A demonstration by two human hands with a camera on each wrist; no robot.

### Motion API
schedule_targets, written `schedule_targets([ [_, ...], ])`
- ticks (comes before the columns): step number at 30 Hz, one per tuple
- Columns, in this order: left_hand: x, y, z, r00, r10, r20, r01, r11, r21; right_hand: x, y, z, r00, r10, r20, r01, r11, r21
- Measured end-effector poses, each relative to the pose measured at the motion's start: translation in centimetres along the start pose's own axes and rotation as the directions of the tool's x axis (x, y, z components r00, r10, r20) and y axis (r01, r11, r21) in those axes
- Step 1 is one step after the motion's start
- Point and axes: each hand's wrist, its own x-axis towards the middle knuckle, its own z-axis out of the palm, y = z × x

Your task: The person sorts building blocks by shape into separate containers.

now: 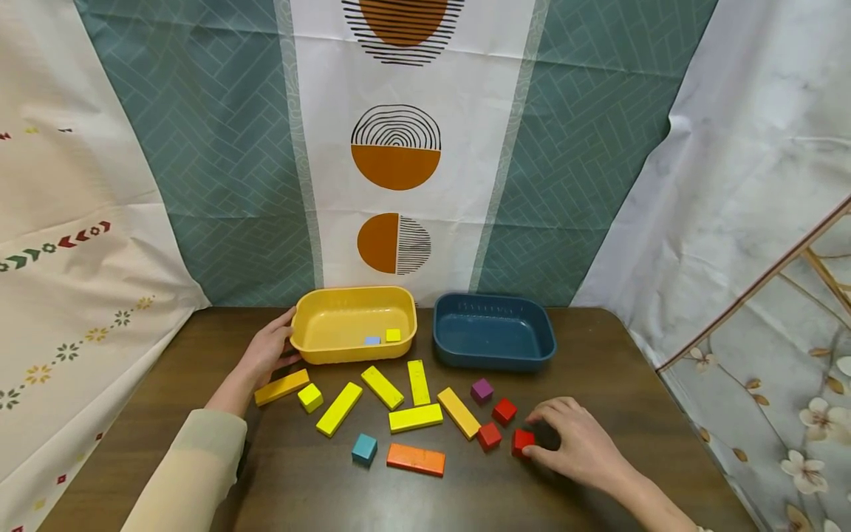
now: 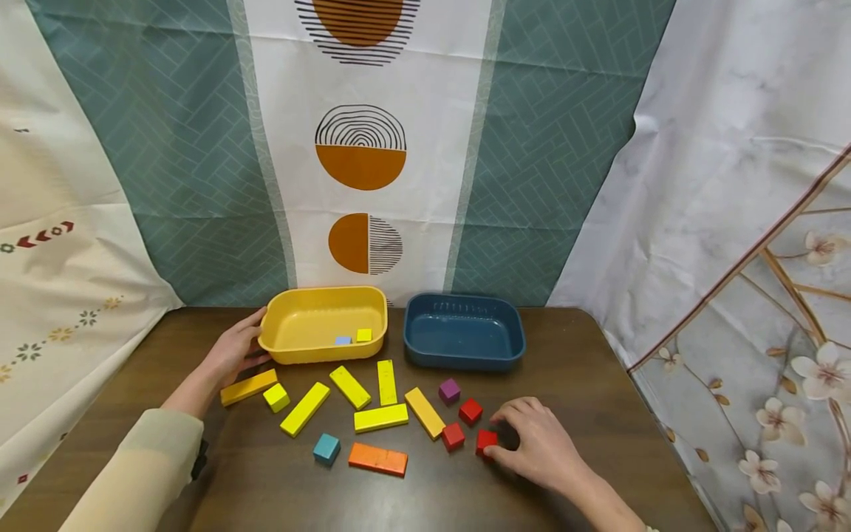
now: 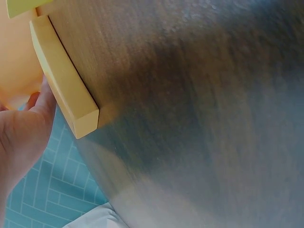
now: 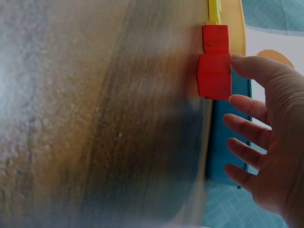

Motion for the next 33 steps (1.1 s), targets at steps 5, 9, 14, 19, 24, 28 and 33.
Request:
schedule_targets([
  [5, 0.09, -0.05, -0.04, 1.0, -0.004, -0.001, 0.004, 1.0, -0.005, 0.02, 0.02, 0.2, 1.0, 0.011, 0.028, -0.011, 1.0, -0.002],
  [9, 0.18, -0.07, -0.11, 1.0, -0.008, -0.002, 0.008, 1.0, -0.009, 0.04, 0.03, 0.26, 0.997, 0.032, 0.07, -0.032, 0.999, -0.003],
  [14, 0.26, -0.05, -0.14, 1.0, -0.009, 0.0, 0.009, 1.0, -0.015, -0.05, 0.09, 0.42, 0.994, 0.042, 0.097, -0.042, 0.999, -0.004],
  [19, 0.12, 0.06, -0.02, 1.0, -0.011, 0.0, 0.011, 1.0, -0.013, -0.17, 0.27, 0.64, 0.994, 0.039, 0.099, -0.038, 0.999, -0.01],
  [24, -0.07, 0.21, 0.11, 1.0, -0.012, -0.007, 0.012, 1.0, -0.003, -0.2, 0.33, 0.7, 0.996, 0.029, 0.088, -0.028, 1.0, -0.011],
  [28, -0.18, 0.26, 0.14, 1.0, -0.004, -0.004, 0.004, 1.0, 0.001, -0.26, 0.22, 0.72, 0.996, 0.027, 0.082, -0.026, 1.0, -0.012],
  [33, -0.22, 0.27, 0.09, 1.0, 0.001, -0.002, -0.001, 1.0, -0.001, -0.28, 0.01, 0.8, 0.997, 0.02, 0.069, -0.019, 1.0, -0.014],
])
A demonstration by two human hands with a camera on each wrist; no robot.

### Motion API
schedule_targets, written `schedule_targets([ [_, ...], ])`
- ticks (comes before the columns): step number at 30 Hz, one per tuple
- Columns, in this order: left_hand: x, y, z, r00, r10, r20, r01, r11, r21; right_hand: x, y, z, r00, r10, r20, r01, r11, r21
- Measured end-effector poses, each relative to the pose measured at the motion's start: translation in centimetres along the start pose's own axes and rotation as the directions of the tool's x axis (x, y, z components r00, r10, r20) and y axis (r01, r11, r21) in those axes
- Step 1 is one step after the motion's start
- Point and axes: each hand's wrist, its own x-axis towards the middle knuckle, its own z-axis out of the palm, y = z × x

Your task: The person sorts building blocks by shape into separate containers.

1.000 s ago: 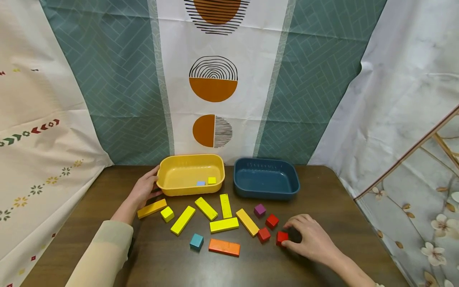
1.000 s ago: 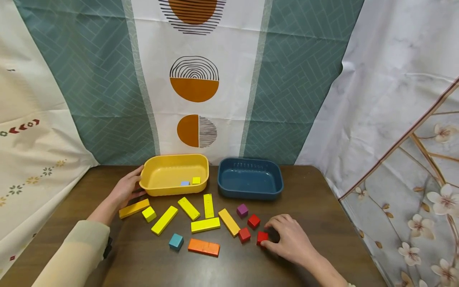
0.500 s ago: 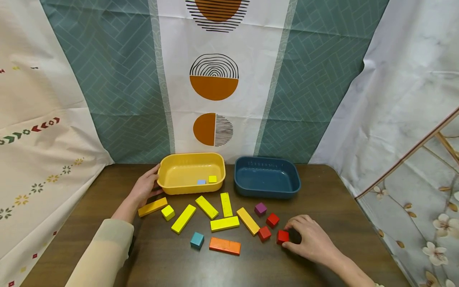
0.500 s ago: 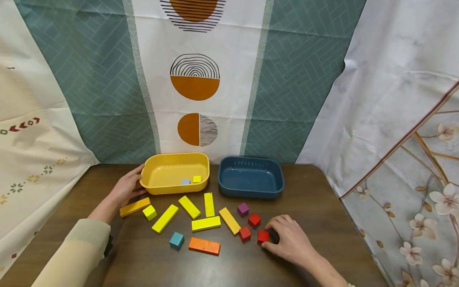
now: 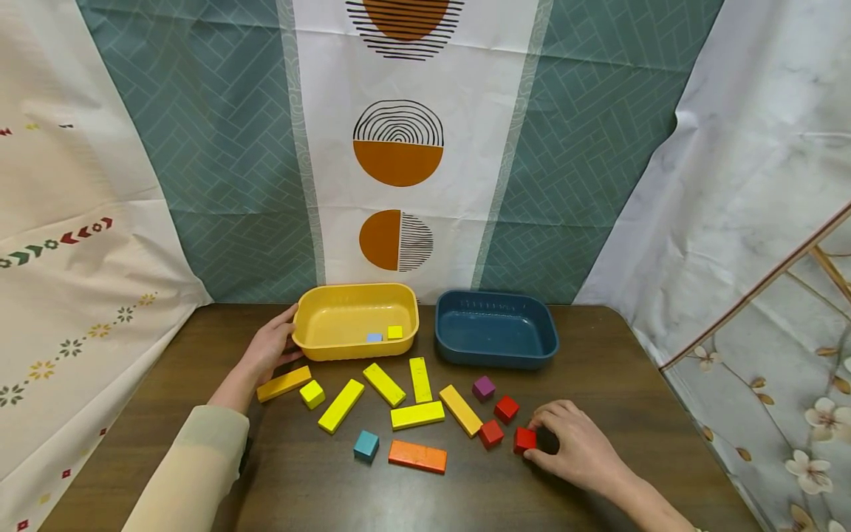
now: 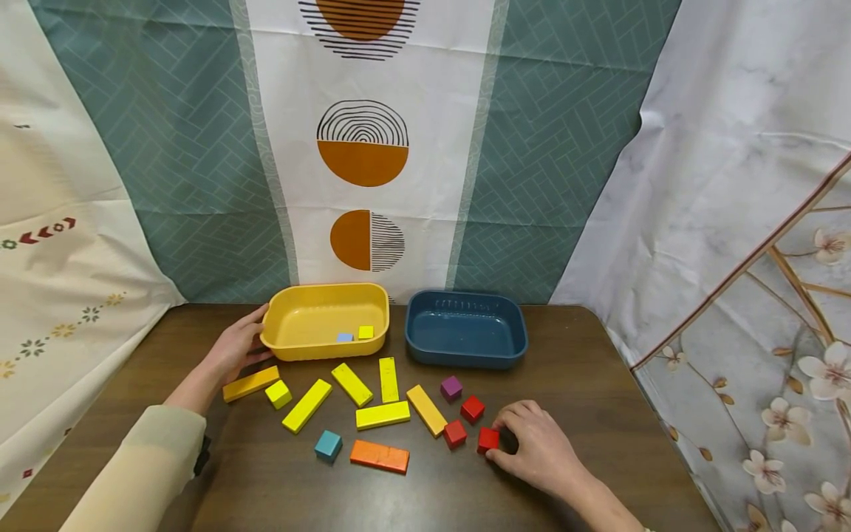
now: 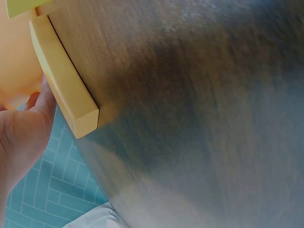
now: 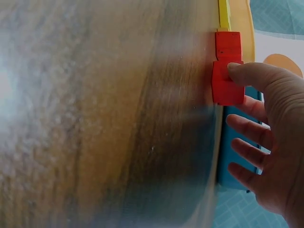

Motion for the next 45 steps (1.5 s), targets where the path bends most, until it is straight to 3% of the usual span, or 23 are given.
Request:
schedule_targets([
  [6, -0.1, 0.0, 0.0, 1.0, 0.01, 0.001, -0.01, 1.0, 0.015, 0.0, 0.0, 0.1, 0.998, -0.04, -0.046, 0.039, 0.999, -0.013],
  [17, -0.2, 0.1, 0.1, 1.0, 0.013, -0.006, -0.013, 1.0, 0.024, 0.0, -0.2, 0.2, 0.999, -0.022, -0.04, 0.021, 0.999, -0.043],
  [24, -0.2, 0.0, 0.1, 1.0, 0.012, -0.003, -0.011, 1.0, 0.022, 0.2, -0.3, -0.9, 0.989, -0.068, -0.13, 0.069, 0.998, -0.004],
  [30, -0.3, 0.1, 0.1, 1.0, 0.01, -0.006, -0.009, 1.0, 0.023, 1.0, -0.3, -1.8, 0.974, -0.116, -0.197, 0.119, 0.993, 0.005],
  [45, -0.3, 0.1, 0.0, 1.0, 0.008, -0.004, -0.008, 1.0, 0.019, 4.8, -2.2, -4.0, 0.975, -0.055, -0.214, 0.081, 0.99, 0.112],
])
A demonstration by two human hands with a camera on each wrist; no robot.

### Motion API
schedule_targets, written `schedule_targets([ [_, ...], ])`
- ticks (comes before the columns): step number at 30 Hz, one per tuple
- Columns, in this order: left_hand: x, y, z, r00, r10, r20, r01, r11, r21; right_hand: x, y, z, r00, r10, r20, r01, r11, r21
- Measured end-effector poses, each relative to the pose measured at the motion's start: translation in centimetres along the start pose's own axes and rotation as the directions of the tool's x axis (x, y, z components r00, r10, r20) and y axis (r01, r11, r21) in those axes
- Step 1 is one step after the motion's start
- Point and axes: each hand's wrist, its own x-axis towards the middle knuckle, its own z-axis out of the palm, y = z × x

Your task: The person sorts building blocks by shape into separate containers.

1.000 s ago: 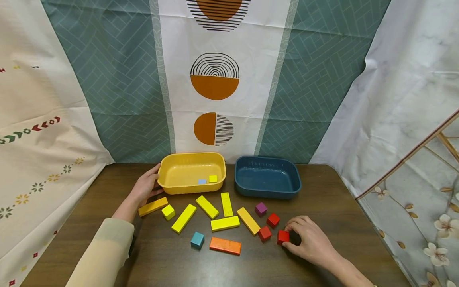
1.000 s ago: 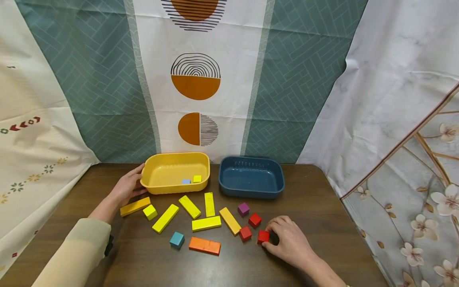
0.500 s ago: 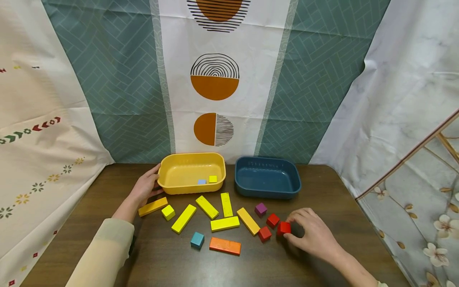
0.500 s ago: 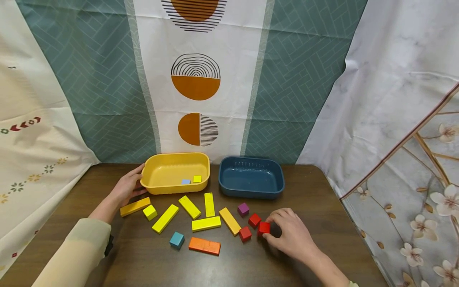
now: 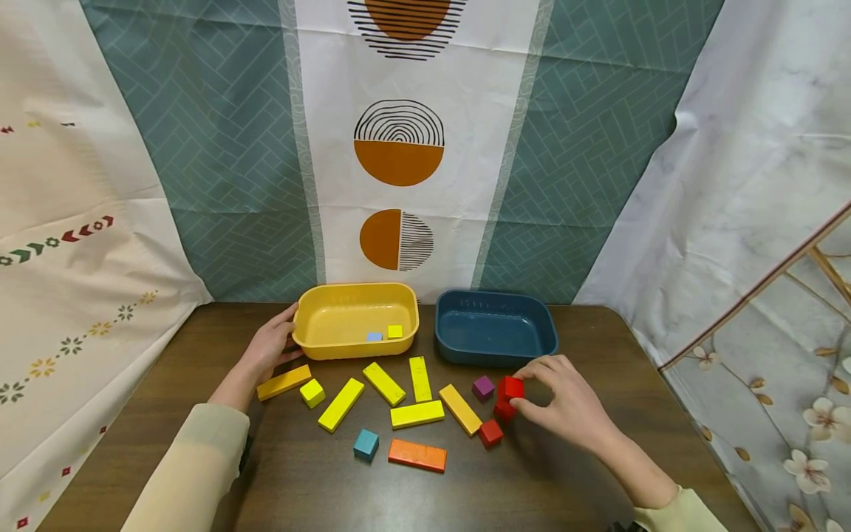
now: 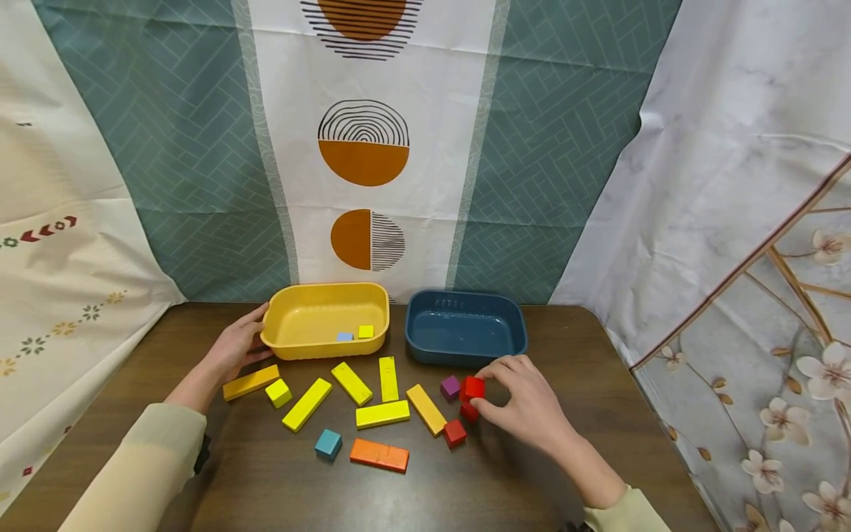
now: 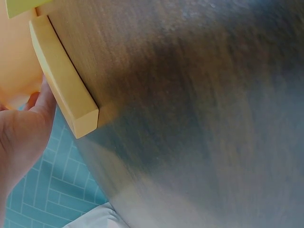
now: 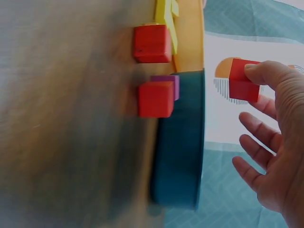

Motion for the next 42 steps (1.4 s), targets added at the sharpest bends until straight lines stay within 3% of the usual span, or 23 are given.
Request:
schedule_targets([
  [14, 0.1, 0.1, 0.1, 1.0, -0.003, -0.008, 0.003, 1.0, -0.001, 4.6, -1.4, 0.8, 0.997, 0.06, 0.049, -0.063, 0.996, 0.06],
  [23, 0.2, 0.1, 0.2, 1.0, -0.009, -0.015, 0.009, 1.0, -0.01, 7.0, -1.8, 1.7, 0.999, 0.035, 0.034, -0.037, 0.997, 0.062],
  [42, 0.6, -0.3, 0.0, 1.0, -0.008, -0.004, 0.008, 1.0, -0.019, 11.6, -2.4, 3.2, 0.997, 0.058, 0.056, -0.063, 0.994, 0.086],
])
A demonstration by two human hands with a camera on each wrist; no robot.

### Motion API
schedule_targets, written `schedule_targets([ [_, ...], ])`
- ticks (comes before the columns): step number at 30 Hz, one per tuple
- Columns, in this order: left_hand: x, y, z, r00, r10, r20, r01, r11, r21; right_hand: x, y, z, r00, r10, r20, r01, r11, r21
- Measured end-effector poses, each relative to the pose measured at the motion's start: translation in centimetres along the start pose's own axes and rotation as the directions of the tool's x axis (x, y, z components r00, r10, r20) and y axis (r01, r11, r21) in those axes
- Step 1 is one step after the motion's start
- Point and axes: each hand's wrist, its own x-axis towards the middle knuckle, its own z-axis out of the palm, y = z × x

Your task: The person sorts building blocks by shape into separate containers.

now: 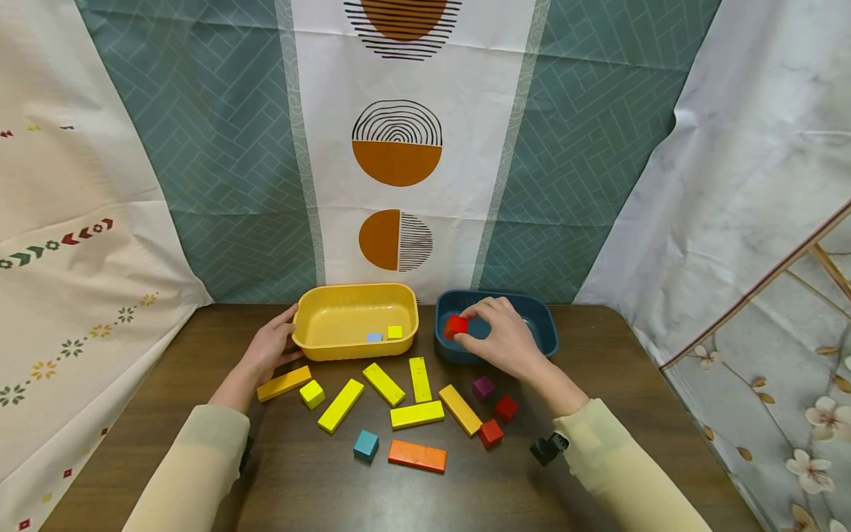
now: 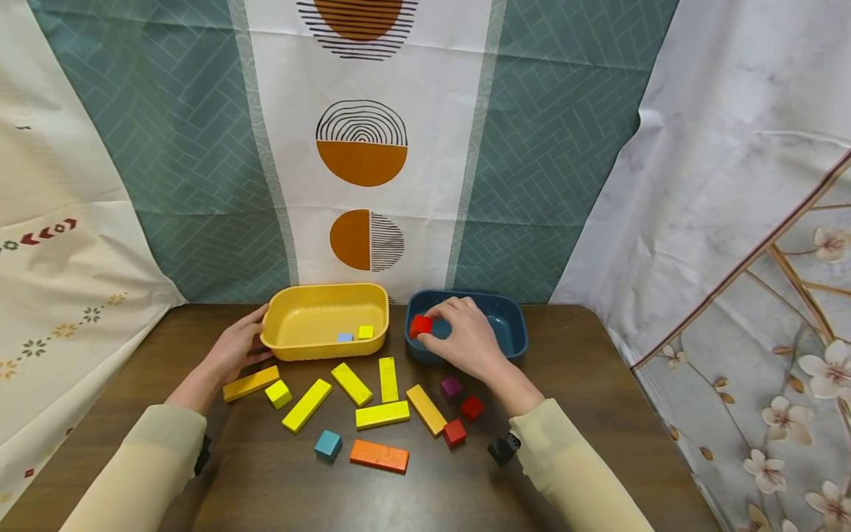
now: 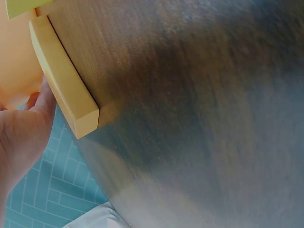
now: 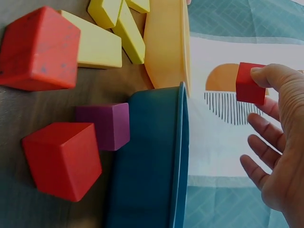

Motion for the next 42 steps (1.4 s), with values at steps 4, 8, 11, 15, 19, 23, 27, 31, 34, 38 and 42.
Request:
schedule_targets([
  [4, -0.2, 0.1, 0.0, 1.0, 0.003, 0.0, -0.003, 1.0, 0.001, 1.0, -0.1, 0.6, 1.0, 0.011, 0.004, -0.011, 1.0, 0.005],
  [8, -0.3, 0.2, 0.0, 1.0, -0.004, 0.004, 0.004, 1.0, -0.004, 1.9, -0.3, 1.2, 1.0, 0.013, 0.002, -0.013, 1.0, -0.001],
  [11, -0.3, 0.2, -0.1, 1.0, -0.011, 0.01, 0.011, 1.0, -0.011, 2.6, -0.5, 1.6, 1.0, 0.014, 0.006, -0.014, 1.0, -0.009],
  [15, -0.3, 0.2, -0.1, 1.0, -0.013, 0.011, 0.013, 1.0, -0.008, 3.4, -0.7, 2.2, 1.0, 0.005, 0.014, -0.005, 1.0, -0.024],
  [19, -0.4, 0.2, 0.0, 1.0, -0.004, 0.005, 0.004, 1.0, 0.006, 4.3, -1.1, 2.8, 1.0, 0.012, 0.022, -0.011, 0.999, -0.045],
  [23, -0.5, 0.2, 0.0, 1.0, 0.0, -0.002, 0.0, 1.0, 0.019, 5.3, -1.5, 3.3, 0.998, 0.037, 0.046, -0.034, 0.997, -0.07],
  [27, -0.4, 0.2, -0.1, 1.0, 0.0, -0.004, 0.0, 1.0, 0.025, 6.1, -1.9, 3.8, 0.997, 0.046, 0.066, -0.039, 0.995, -0.092],
  [31, -0.3, 0.2, 0.0, 1.0, -0.002, -0.008, 0.002, 1.0, 0.019, 6.7, -2.1, 4.2, 0.997, 0.033, 0.068, -0.026, 0.995, -0.1],
  [34, -0.3, 0.2, 0.0, 1.0, -0.007, -0.015, 0.007, 1.0, 0.02, 7.1, -2.2, 4.6, 0.997, 0.026, 0.072, -0.018, 0.994, -0.108],
  [38, -0.3, 0.2, -0.1, 1.0, -0.006, -0.018, 0.007, 1.0, 0.025, 7.6, -2.4, 5.0, 0.996, 0.029, 0.082, -0.019, 0.992, -0.123],
  [42, -0.3, 0.1, -0.1, 1.0, -0.006, -0.018, 0.006, 1.0, 0.021, 8.0, -2.6, 5.4, 0.996, 0.027, 0.087, -0.015, 0.989, -0.145],
])
